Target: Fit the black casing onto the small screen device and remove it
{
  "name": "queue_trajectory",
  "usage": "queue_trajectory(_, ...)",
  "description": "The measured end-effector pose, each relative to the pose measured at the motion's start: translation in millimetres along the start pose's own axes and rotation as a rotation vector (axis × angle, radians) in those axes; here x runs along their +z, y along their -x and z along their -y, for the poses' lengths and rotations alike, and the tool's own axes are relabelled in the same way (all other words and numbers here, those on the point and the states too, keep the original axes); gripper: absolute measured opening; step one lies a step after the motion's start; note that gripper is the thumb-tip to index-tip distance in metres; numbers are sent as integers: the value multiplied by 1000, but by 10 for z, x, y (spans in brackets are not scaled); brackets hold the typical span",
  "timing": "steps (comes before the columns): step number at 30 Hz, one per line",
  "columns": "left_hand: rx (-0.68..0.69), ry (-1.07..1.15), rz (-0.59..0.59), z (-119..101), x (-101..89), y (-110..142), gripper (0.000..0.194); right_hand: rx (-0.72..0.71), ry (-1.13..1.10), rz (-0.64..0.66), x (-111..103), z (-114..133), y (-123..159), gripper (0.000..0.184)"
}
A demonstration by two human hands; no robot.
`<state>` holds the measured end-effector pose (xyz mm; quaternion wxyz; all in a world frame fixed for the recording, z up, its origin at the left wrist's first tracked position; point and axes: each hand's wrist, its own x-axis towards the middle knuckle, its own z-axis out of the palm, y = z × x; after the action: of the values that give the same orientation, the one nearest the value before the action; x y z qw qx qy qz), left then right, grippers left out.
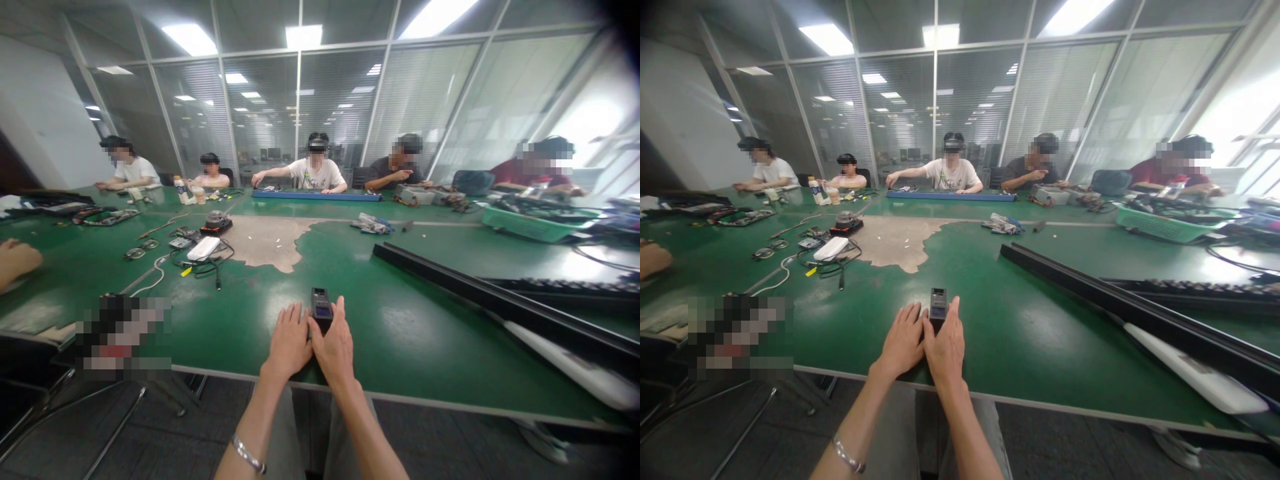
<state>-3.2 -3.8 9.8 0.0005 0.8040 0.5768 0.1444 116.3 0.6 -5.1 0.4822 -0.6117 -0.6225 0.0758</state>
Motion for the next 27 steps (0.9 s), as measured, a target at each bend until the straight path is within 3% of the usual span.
queue_trajectory(16, -1, -18, 14, -8, -13, -10, 55, 49, -12, 15, -39, 55, -36, 91)
queue_trajectory(27, 1, 2, 1, 8, 7, -5, 52, 72, 69, 39, -57, 134, -98, 84)
